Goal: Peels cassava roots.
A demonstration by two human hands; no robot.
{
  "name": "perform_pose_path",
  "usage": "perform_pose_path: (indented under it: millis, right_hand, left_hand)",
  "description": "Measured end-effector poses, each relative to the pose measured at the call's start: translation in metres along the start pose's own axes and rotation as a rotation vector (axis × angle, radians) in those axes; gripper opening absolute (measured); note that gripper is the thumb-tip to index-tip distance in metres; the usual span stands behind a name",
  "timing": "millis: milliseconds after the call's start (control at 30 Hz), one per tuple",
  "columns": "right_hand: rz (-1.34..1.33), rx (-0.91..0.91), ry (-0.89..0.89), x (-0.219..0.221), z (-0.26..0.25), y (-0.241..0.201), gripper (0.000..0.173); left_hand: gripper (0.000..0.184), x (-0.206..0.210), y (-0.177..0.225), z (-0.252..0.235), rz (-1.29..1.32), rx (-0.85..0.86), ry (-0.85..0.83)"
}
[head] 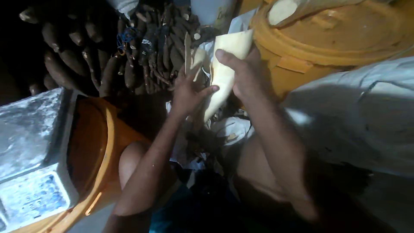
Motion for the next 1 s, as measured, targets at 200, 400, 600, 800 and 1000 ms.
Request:
perform_pose_path:
  millis: [200,400,600,800,1000]
  right_hand:
    - [-0.024,-0.023,-0.003,0.004,-0.002,-0.001,0.077]
    - [-0.023,0.026,-0.002,0.008,0.000,0.006,0.074]
    - [0.002,0.010,-0.080,0.019,0.010,0.018,0.073]
    - [0.269,0.044,-0.017,0.034,0.032,-0.017,0.062]
    - [-0.018,0.064,-0.062,0.018,0.004,0.021,0.072]
  left_hand:
    - [0.024,-0.007,0.006,-0.002,0.132,0.052,-0.095]
    - [0.034,0.004,0.011,0.006,-0.230,0.086,-0.015]
    - [0.028,0.003,-0.007,-0.003,-0.054,-0.153,-0.273]
    - [0.028,0.004,-0.011,-0.003,-0.202,-0.092,-0.203]
    - [0.040,0.008,-0.008,-0.006,-0.237,-0.036,-0.102]
Point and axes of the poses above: each hand's wrist, its own z-axis away from the middle knuckle, its own x-axis out of the palm, y = z × x, the point moved 7 cm from there along -z, towards the middle knuckle, and after that the axes turned 7 degrees about y, right-handed, at the moved point
